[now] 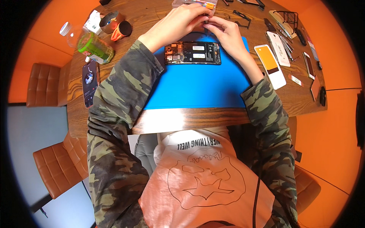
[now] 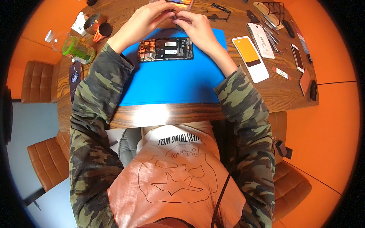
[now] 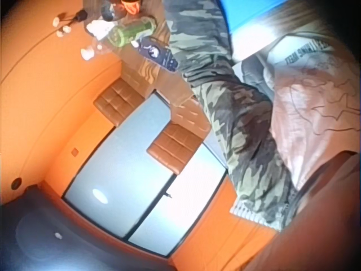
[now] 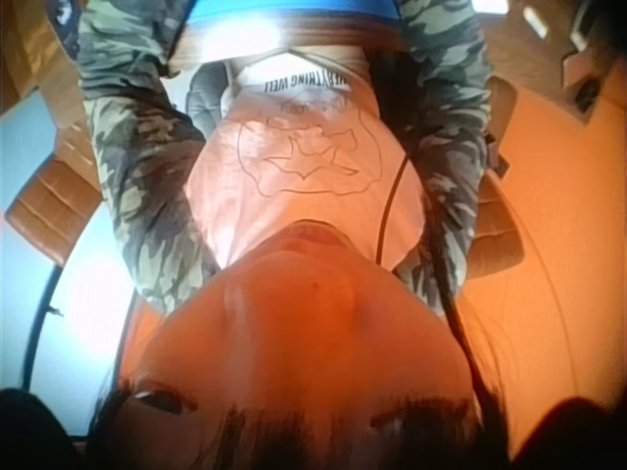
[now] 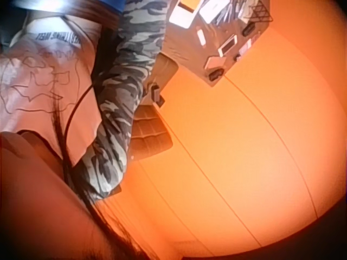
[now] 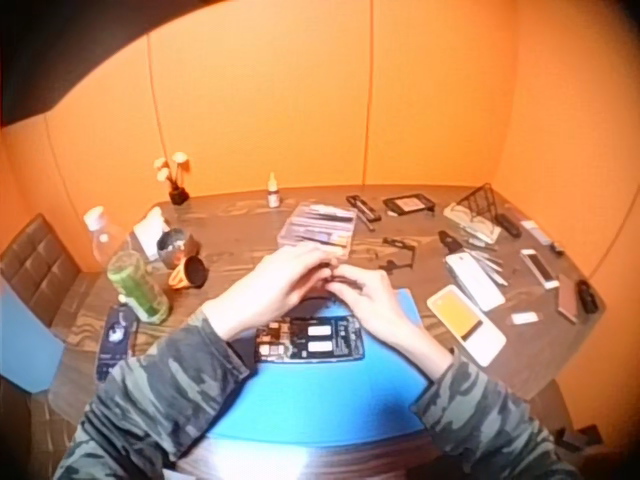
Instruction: The person uses a screwdriver to remove screws from a disassembled smartphone motherboard placed on a blue mat. They then use their fingers to lift and detach a small ribbon cable or connector from the board.
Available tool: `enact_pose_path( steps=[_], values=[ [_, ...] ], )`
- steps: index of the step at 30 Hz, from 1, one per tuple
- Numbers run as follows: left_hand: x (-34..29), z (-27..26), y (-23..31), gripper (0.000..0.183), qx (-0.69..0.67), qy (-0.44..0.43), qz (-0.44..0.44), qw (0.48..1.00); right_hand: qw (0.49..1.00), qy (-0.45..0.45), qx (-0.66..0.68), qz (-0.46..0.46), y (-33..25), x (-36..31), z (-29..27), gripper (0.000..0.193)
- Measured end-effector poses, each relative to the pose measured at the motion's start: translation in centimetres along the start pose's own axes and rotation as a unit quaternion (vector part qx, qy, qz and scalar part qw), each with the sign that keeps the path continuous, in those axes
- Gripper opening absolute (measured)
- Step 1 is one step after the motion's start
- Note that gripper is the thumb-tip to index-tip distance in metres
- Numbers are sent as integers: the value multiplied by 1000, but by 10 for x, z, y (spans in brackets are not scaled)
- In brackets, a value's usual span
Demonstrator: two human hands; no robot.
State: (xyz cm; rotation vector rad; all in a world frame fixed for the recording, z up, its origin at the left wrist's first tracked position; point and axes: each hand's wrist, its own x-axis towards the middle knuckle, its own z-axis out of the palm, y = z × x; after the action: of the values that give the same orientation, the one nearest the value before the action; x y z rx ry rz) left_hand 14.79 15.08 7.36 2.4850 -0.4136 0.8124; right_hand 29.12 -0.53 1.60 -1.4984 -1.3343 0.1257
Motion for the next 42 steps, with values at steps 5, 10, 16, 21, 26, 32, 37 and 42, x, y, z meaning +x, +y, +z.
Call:
enact_pose_path(
  steps=[5,10,16,21,26,32,37,42],
  values=[
    [2,-5,4,21,15,0,-3,1000,1000,1,-20,-4,-7,2,-2,26],
    [7,-11,16,19,30,11,5,999,1000,17,-6,1,-22,0,-6,26],
    [10,-19,42,17,-5,-4,-5,1000,999,20,47,16,-42,-17,-21,27],
    [11,-11,49,16,-21,-26,14,999,993,8,102,63,-51,-40,-25,28],
    [8,-3,47,17,-17,-45,14,999,985,0,147,87,-47,-51,-29,27],
    [8,3,42,17,-46,-54,13,997,989,-54,103,88,-39,-51,-33,26],
    [8,5,40,18,-50,-49,-1,998,978,-11,139,154,-51,-50,-31,22],
    [8,7,37,18,-65,-42,4,997,969,-16,131,208,-62,-47,-32,28]
  ],
)
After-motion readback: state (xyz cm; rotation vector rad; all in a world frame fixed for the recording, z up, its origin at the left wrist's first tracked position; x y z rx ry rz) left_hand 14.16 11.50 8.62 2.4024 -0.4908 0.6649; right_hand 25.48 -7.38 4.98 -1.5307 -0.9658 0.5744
